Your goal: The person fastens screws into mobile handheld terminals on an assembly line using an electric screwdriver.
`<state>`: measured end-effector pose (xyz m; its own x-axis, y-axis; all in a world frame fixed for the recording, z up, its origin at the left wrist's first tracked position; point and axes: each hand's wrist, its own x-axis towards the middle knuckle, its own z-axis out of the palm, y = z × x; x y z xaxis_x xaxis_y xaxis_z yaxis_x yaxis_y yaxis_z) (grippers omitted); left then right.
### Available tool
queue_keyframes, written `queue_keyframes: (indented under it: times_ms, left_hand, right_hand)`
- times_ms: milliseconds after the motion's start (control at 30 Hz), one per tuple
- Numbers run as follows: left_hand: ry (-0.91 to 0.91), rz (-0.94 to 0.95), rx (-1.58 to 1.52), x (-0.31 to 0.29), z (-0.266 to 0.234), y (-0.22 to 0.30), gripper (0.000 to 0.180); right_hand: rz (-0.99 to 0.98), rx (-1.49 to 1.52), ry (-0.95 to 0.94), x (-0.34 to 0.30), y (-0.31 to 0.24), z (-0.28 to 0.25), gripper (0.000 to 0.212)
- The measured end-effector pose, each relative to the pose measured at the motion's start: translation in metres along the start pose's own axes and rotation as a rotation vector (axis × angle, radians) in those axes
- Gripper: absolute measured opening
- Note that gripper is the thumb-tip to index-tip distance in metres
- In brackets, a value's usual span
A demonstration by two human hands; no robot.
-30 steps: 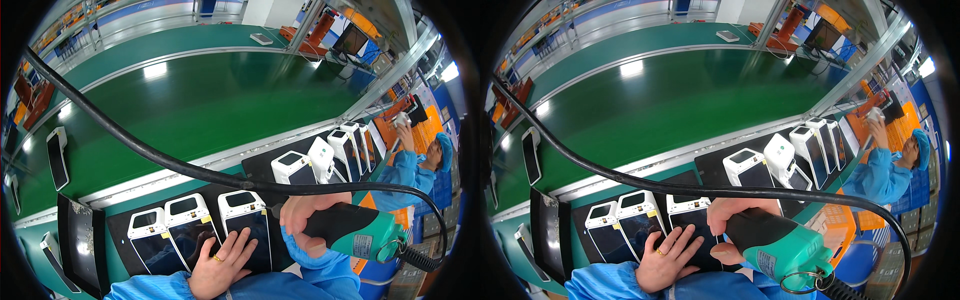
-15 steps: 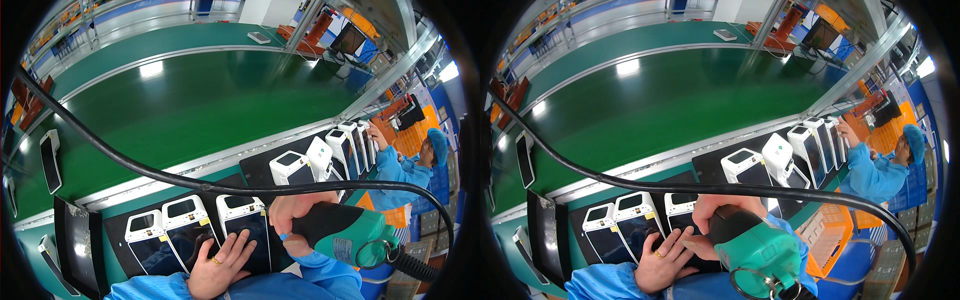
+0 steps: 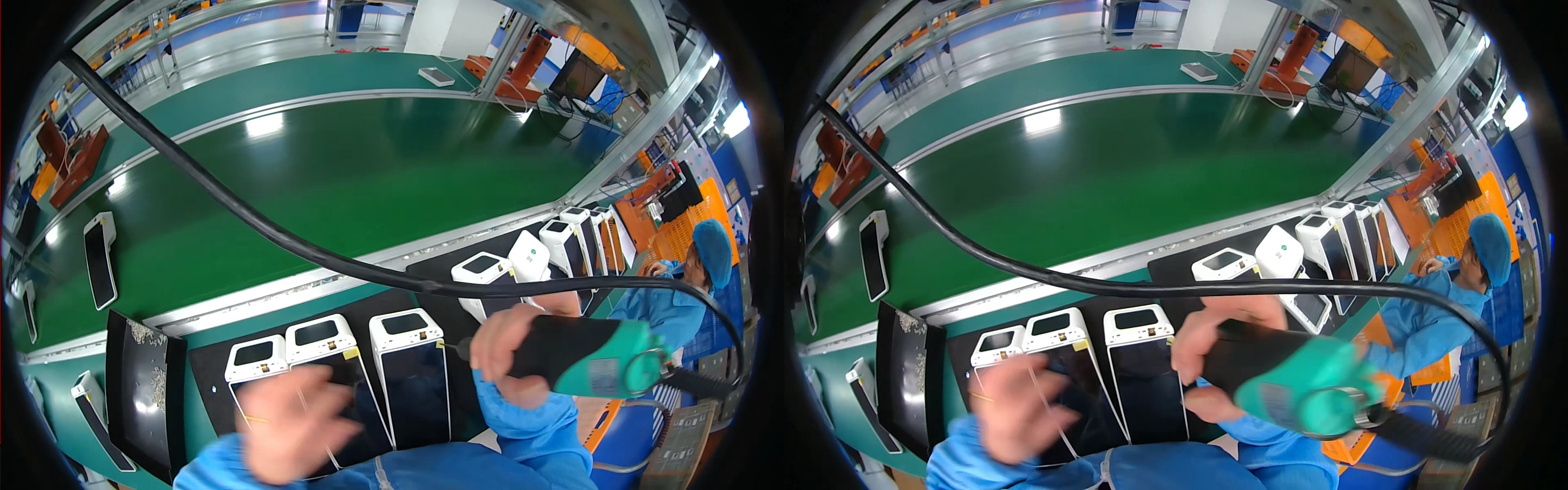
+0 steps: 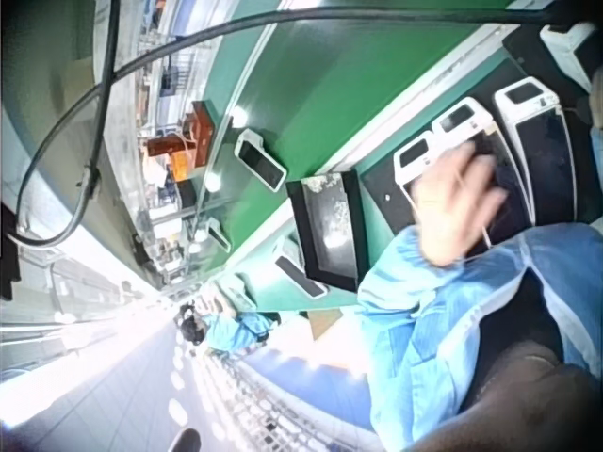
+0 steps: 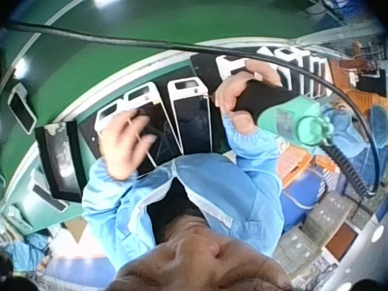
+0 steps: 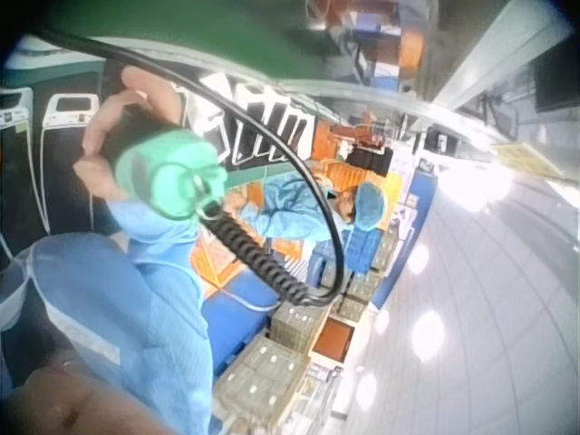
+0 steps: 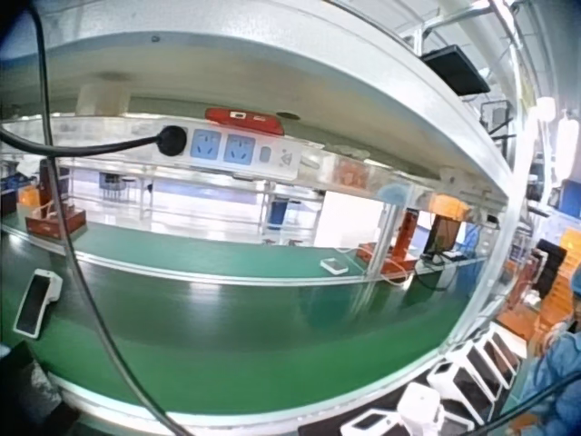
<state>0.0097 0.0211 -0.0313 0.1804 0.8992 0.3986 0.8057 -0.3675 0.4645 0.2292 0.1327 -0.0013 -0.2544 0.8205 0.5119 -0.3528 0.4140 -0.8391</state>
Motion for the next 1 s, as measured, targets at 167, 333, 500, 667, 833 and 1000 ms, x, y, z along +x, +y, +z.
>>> queue_keyframes:
  times_ms: [167, 333, 500, 667, 833, 1000]
  left_hand:
    - [0.275, -0.797, 0.527, -0.081, -0.101, -0.109, 0.005]
    - [-0.147, -0.877, 0.233, -0.138, -0.11, -0.173, 0.033]
    - [-0.151, -0.77, 0.036, -0.135, -0.083, -0.164, 0.018]
    - [-0.027, -0.818, -0.001, -0.134, -0.084, -0.164, 0.008]
    - [0.177, -0.855, 0.016, -0.129, -0.088, -0.161, 0.019]
    - [0.271, -0.922, 0.109, -0.123, -0.096, -0.152, 0.021]
  right_hand:
    - [0.08, 0.086, 0.001, 0.007, -0.014, 0.004, 0.067]
    - [0.074, 0.133, 0.002, 0.007, -0.01, 0.009, 0.061]
    - [0.064, 0.116, 0.005, 0.007, -0.01, 0.016, 0.061]
    - [-0.001, 0.157, 0.032, 0.004, -0.01, 0.016, 0.063]
    - [0.03, 0.179, 0.016, 0.004, -0.015, 0.012, 0.064]
    - [-0.001, 0.109, 0.006, 0.01, -0.009, 0.021, 0.058]
